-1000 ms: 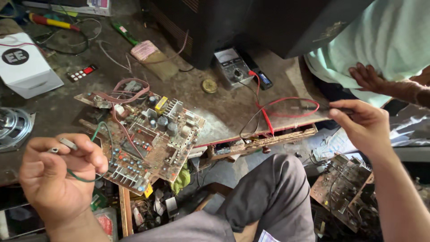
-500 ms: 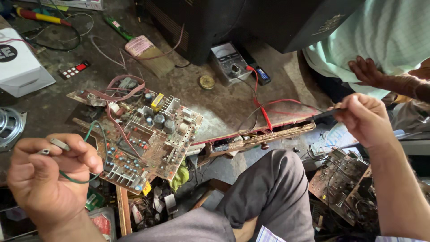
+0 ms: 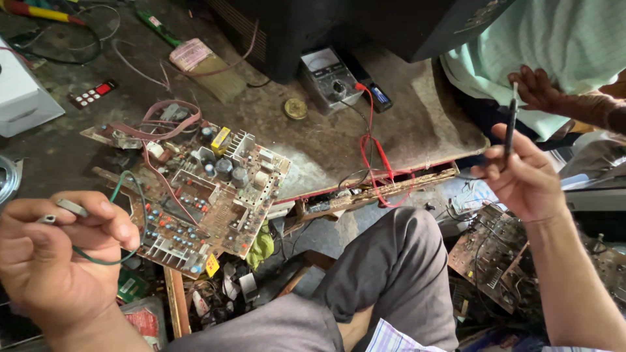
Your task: The person tests a circuit board using a multimeter, then flips it over to inspect the back. They continue to probe various points on the board with the multimeter leads.
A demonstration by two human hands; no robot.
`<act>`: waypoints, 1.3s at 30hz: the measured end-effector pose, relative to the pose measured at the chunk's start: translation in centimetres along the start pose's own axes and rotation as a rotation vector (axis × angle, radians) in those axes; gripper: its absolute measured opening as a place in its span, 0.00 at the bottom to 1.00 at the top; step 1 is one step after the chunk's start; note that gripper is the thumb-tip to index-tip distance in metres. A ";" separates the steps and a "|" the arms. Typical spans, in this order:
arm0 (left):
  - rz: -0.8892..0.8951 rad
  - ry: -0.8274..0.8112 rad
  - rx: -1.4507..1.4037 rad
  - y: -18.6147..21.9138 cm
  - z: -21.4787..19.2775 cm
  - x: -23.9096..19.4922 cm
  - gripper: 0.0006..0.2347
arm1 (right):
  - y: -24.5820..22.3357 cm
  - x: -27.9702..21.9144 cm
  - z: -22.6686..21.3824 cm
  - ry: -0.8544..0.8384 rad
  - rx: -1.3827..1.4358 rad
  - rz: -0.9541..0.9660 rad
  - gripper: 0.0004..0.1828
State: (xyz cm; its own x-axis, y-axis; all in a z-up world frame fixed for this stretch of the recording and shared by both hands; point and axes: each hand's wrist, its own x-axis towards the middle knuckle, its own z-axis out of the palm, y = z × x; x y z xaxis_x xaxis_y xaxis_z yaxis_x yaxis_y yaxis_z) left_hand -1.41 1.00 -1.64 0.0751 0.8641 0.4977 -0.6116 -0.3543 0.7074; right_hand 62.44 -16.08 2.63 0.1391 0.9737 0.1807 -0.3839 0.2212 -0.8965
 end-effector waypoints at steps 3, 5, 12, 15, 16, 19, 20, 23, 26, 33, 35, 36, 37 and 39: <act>0.005 0.005 0.036 0.1 0.0 0.0 0.12 | 1.6 -0.8 0.2 0.012 -0.052 0.110 0.35; 0.010 0.013 0.046 0.0 -0.1 -0.1 0.13 | 2.9 -1.3 0.4 -0.003 -0.100 0.196 0.35; 0.007 -0.005 0.091 0.0 -0.1 -0.1 0.13 | 7.4 0.4 0.2 0.216 -0.036 0.378 0.17; 0.004 -0.013 0.088 -0.1 0.1 -0.1 0.13 | 8.2 2.8 1.7 0.387 -0.491 0.394 0.22; 0.004 -0.015 0.088 0.0 0.1 -0.1 0.13 | 8.8 3.7 2.6 0.439 -0.787 0.365 0.20; -0.003 -0.025 0.069 0.1 0.4 0.1 0.12 | 11.0 6.5 5.6 0.388 -1.265 0.221 0.18; -0.008 -0.025 0.052 0.0 0.6 0.1 0.12 | 11.6 7.3 6.4 0.333 -1.355 0.164 0.18; -0.031 -0.023 -0.010 0.0 1.0 0.2 0.12 | 12.4 9.4 8.5 0.261 -1.599 0.213 0.16; -0.036 -0.014 -0.003 0.2 1.2 0.4 0.14 | 11.4 10.1 9.8 0.180 -1.717 0.127 0.15; 0.000 -0.016 -0.001 0.7 1.2 0.1 0.14 | 4.2 5.8 11.1 0.505 -1.479 0.401 0.19; 0.000 -0.026 0.002 0.4 1.4 0.3 0.14 | 2.9 4.2 11.2 0.500 -1.555 0.432 0.18; 0.000 -0.028 0.001 0.3 1.4 0.4 0.14 | 2.5 3.7 11.3 0.453 -1.633 0.400 0.18; 0.001 -0.030 0.000 0.1 1.4 0.5 0.13 | 2.2 3.1 11.2 0.405 -1.710 0.368 0.18; 0.000 -0.028 -0.004 -0.1 1.3 0.5 0.14 | 1.5 2.1 10.9 0.435 -1.728 0.405 0.19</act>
State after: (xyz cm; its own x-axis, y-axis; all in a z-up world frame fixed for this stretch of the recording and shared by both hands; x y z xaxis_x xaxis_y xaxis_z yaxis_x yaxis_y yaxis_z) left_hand -0.32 0.97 -0.81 0.0973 0.8535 0.5120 -0.6144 -0.3532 0.7055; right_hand 52.20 -13.14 6.08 0.5966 0.8023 0.0183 0.7756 -0.5707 -0.2697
